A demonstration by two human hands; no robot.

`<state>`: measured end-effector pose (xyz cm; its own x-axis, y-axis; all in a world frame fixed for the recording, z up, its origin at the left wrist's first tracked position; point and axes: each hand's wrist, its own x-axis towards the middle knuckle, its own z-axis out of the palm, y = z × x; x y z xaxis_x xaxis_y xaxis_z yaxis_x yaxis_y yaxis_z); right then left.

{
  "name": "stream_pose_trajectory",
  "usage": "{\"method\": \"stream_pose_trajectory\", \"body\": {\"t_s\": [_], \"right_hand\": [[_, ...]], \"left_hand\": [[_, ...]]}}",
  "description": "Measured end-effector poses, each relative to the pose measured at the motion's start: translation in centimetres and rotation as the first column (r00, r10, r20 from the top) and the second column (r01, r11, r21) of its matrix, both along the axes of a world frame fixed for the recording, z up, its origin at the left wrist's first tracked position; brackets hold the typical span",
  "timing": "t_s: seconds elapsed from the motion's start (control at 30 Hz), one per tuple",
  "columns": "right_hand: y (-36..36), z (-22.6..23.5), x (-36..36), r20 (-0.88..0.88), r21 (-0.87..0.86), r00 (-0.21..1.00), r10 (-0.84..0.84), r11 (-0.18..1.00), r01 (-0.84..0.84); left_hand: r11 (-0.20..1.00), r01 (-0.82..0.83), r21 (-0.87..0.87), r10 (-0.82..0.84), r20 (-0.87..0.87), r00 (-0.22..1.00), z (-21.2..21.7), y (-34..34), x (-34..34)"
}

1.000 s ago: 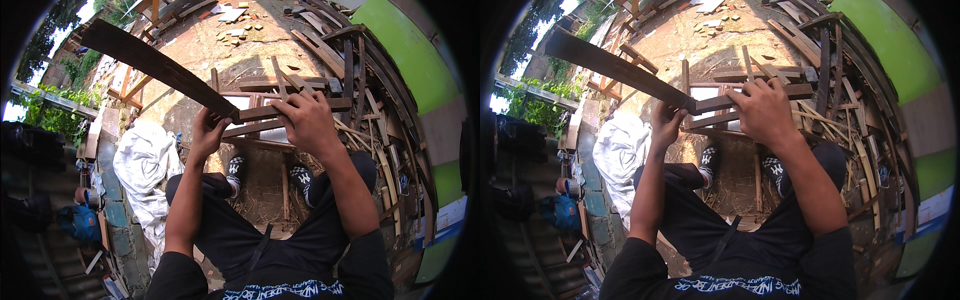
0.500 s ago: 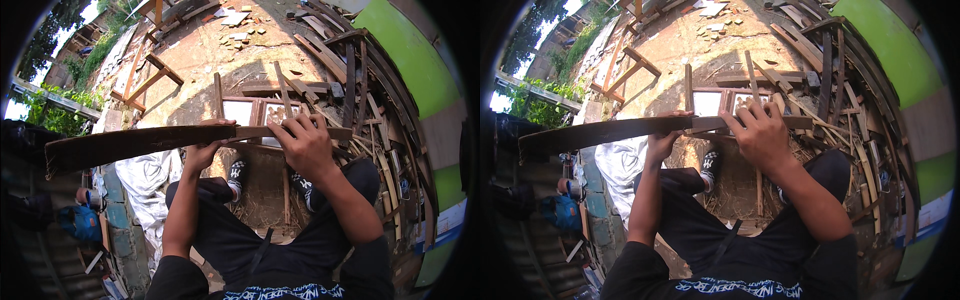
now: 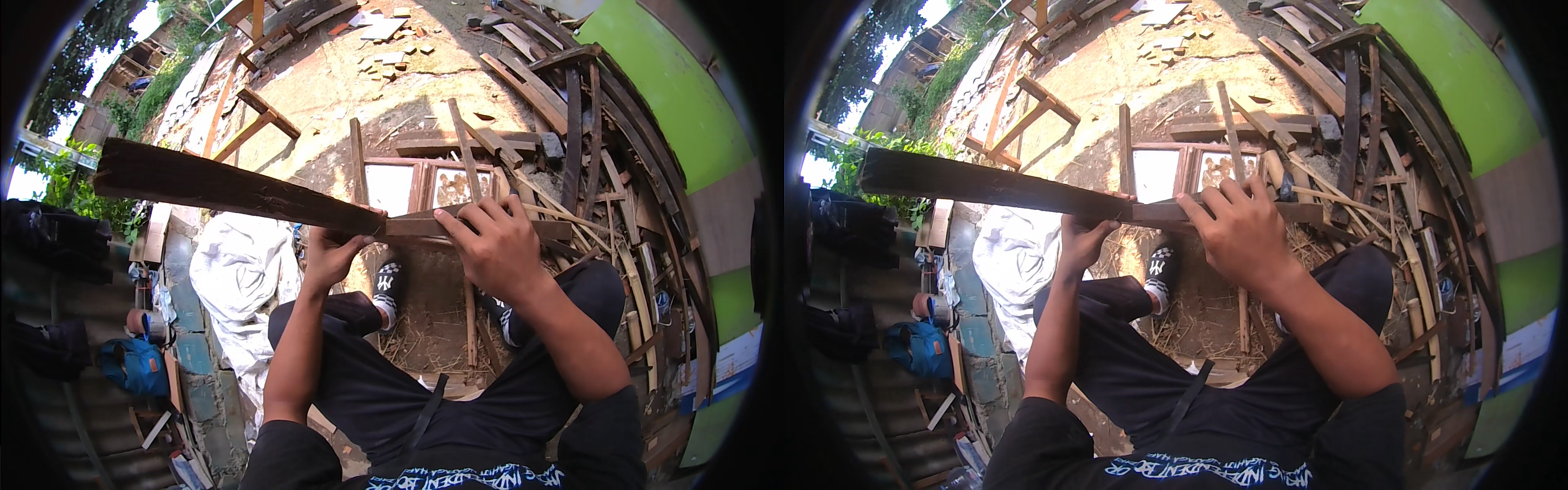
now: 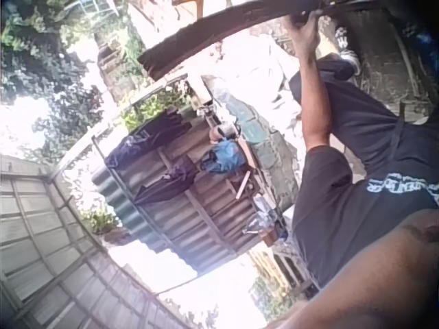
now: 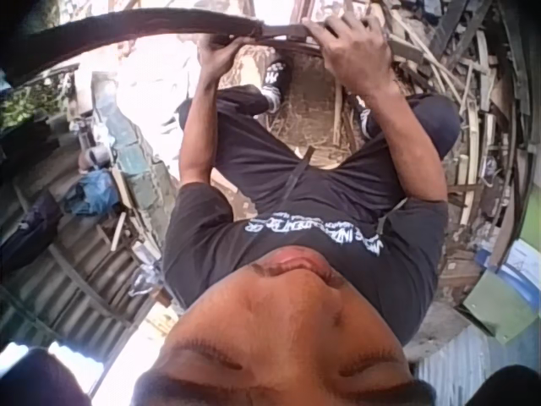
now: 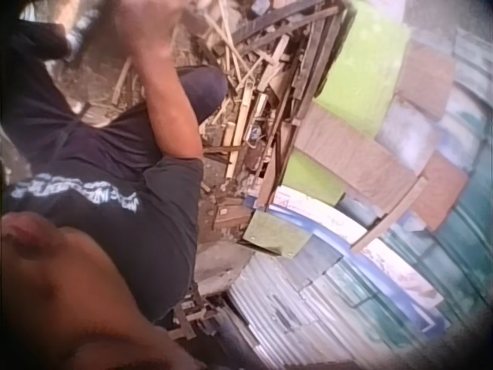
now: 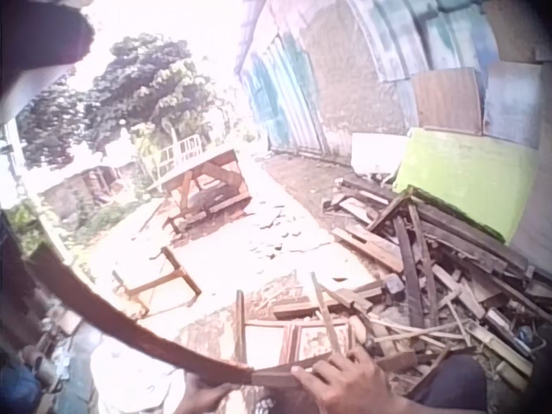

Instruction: The person sits on the ground and assembles a small wooden frame using a hammer and nails. They align two wooden pieces, hammer nails to join them, and inspect the joint. The person continues to adjust and secure the frame components.

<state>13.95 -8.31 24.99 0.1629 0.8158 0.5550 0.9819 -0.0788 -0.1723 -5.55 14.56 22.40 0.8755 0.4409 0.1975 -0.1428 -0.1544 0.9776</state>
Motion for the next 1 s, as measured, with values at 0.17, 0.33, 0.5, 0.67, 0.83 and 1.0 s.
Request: {"method": "stream_pose_trajectory", "body": {"t_s": [0.17, 0.33, 0.5, 0.67, 0.83, 1.0], "right_hand": [[0.8, -0.6, 1.3, -0.130, -0.073, 0.991, 0.043, 0.996, -0.053], [1.3, 0.0, 1.9, -0.213, -0.161, 0.977, 0.031, 0.985, -0.066], [1.7, 0.2, 2.7, -0.277, -0.225, 0.961, -0.004, 0.973, -0.061], [2.1, 0.7, 3.4, -0.343, -0.245, 0.939, -0.013, 0.966, -0.076], [2.3, 0.7, 3.8, -0.381, -0.315, 0.924, -0.024, 0.943, -0.105], [2.7, -1.1, 4.3, -0.436, -0.277, 0.900, 0.015, 0.949, -0.150]], "left_hand": [[0.994, -0.111, -0.014, 0.109, -0.069, 0.992, 0.1, -0.4, 0.6], [0.992, -0.117, -0.056, 0.109, -0.128, 0.986, -0.2, -0.2, 1.2], [0.990, -0.132, -0.057, 0.122, -0.164, 0.979, -0.3, -0.3, 1.6], [0.988, -0.137, -0.077, 0.120, -0.190, 0.974, 0.6, -0.4, 2.2], [0.987, -0.150, -0.061, 0.132, -0.227, 0.965, 0.3, -0.3, 2.2], [0.979, -0.196, -0.064, 0.170, -0.289, 0.942, 0.7, -0.6, 2.4]]}}
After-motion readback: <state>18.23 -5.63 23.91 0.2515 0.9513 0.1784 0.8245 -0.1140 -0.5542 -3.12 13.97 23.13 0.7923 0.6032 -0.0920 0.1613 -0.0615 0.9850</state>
